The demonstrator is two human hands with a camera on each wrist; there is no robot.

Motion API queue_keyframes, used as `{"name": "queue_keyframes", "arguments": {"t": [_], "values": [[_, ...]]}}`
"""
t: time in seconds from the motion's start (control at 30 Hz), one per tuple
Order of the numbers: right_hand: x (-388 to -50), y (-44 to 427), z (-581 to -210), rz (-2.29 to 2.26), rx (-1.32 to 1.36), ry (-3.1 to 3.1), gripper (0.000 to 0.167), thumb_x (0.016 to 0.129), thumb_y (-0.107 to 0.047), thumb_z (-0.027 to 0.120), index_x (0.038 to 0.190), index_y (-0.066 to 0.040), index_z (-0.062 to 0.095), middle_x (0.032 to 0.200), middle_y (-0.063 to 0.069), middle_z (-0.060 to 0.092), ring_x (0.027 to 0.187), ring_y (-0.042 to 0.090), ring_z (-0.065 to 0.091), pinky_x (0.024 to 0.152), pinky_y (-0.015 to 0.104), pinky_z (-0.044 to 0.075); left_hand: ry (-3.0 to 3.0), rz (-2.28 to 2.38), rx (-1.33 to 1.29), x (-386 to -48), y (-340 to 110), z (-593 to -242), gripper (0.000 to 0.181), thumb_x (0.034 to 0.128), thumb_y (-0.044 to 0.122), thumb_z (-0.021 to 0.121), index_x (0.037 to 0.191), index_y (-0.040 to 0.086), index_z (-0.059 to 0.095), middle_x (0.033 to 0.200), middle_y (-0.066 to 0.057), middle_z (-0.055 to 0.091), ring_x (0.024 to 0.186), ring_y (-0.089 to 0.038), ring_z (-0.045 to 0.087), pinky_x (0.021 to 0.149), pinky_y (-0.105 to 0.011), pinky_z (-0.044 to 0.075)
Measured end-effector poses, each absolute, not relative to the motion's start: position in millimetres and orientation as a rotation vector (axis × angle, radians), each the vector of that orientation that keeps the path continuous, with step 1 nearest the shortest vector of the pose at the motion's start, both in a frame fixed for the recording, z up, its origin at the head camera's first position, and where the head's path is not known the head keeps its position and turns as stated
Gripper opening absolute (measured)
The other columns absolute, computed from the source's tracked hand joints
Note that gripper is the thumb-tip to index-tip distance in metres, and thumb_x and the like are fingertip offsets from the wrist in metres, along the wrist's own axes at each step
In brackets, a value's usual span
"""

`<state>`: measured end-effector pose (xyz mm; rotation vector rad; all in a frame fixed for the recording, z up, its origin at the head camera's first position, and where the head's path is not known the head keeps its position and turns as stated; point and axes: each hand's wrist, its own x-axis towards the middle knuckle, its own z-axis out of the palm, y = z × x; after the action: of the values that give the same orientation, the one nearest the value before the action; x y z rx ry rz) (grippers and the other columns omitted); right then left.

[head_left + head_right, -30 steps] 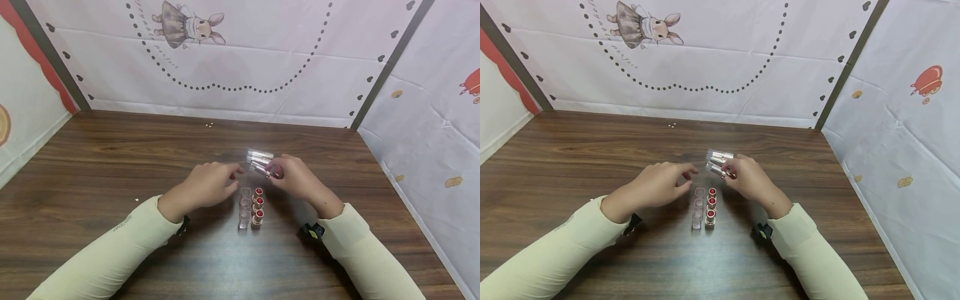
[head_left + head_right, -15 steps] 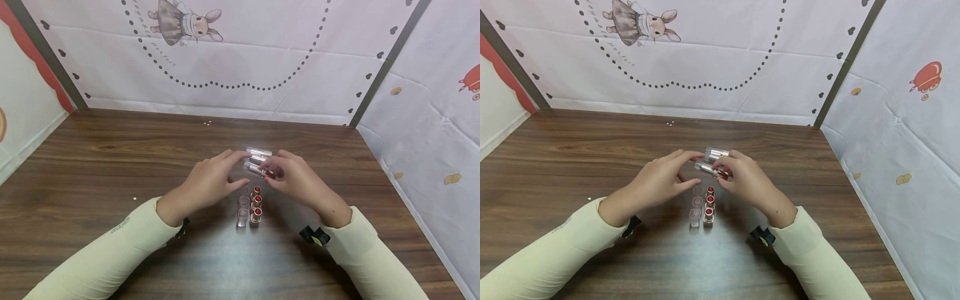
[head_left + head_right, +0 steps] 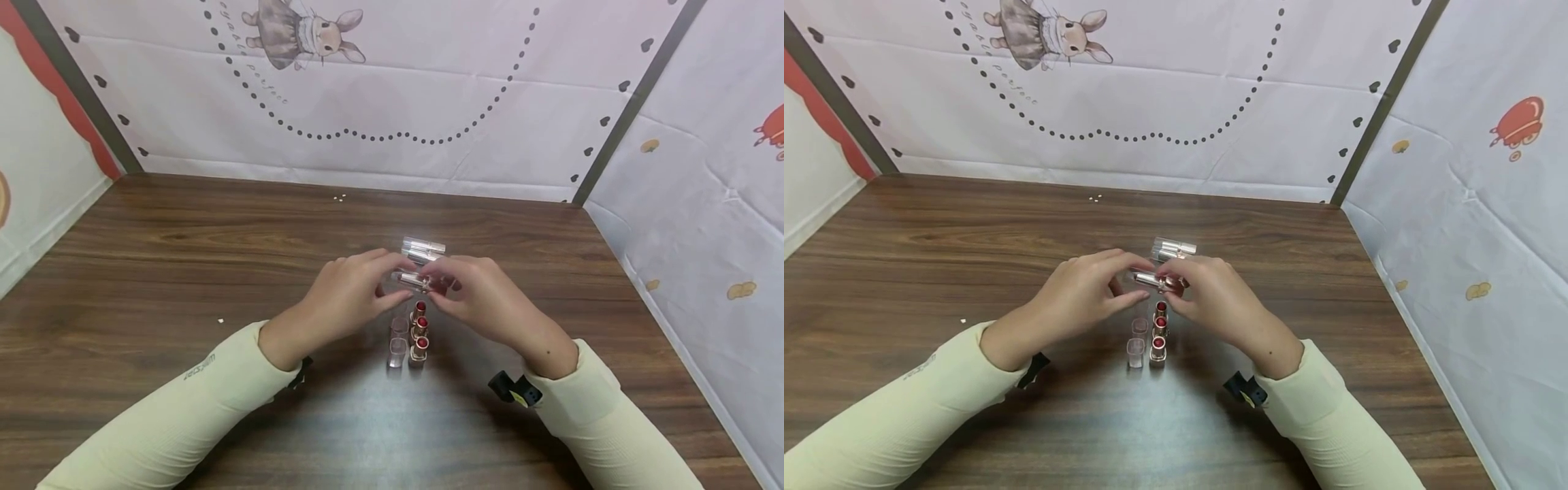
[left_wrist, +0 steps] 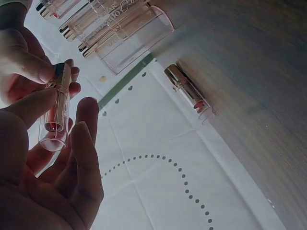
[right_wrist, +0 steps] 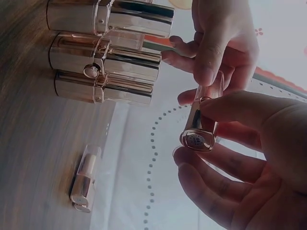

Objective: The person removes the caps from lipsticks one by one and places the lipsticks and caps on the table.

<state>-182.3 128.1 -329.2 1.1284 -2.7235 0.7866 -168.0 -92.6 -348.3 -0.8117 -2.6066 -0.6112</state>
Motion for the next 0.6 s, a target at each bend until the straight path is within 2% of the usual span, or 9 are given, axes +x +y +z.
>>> {"name": "queue_keyframes", "arguments": {"t": [0.17,0.43,0.6], "values": [[-182.5,128.3,-329.6,0.774,1.135,-2.717,0.024,0.089,-0.008,0.073,0.113,-0.013,0.072,0.094,-0.004,0.071,0.084,0.006,0.065,0.076,0.027,0.056,-2.56,-0.598,-0.824,-169.3,-92.2,-348.9,0.028,0.0872,0.029,0.079,0.113,0.019,0.071,0.089,0.004,0.071,0.055,-0.005,0.05,0.047,-0.023,0.037],[-183.3,129.1,-331.4,0.791,1.128,-2.713,0.026,0.089,-0.01,0.074,0.115,-0.011,0.071,0.098,-0.001,0.073,0.087,0.011,0.068,0.078,0.035,0.058,-2.55,-0.573,-0.817,-169.2,-92.7,-348.5,0.028,0.0876,0.032,0.078,0.112,0.019,0.072,0.092,0.004,0.073,0.055,-0.005,0.051,0.048,-0.024,0.038],[-184.2,127.6,-333.2,0.737,1.11,-2.726,0.026,0.088,-0.013,0.077,0.114,-0.012,0.072,0.098,-0.001,0.074,0.086,0.011,0.069,0.076,0.032,0.058,-2.562,-0.584,-0.805,-168.6,-92.7,-348.3,0.028,0.0871,0.032,0.078,0.111,0.02,0.072,0.09,0.005,0.073,0.055,-0.006,0.049,0.048,-0.024,0.037]]}}
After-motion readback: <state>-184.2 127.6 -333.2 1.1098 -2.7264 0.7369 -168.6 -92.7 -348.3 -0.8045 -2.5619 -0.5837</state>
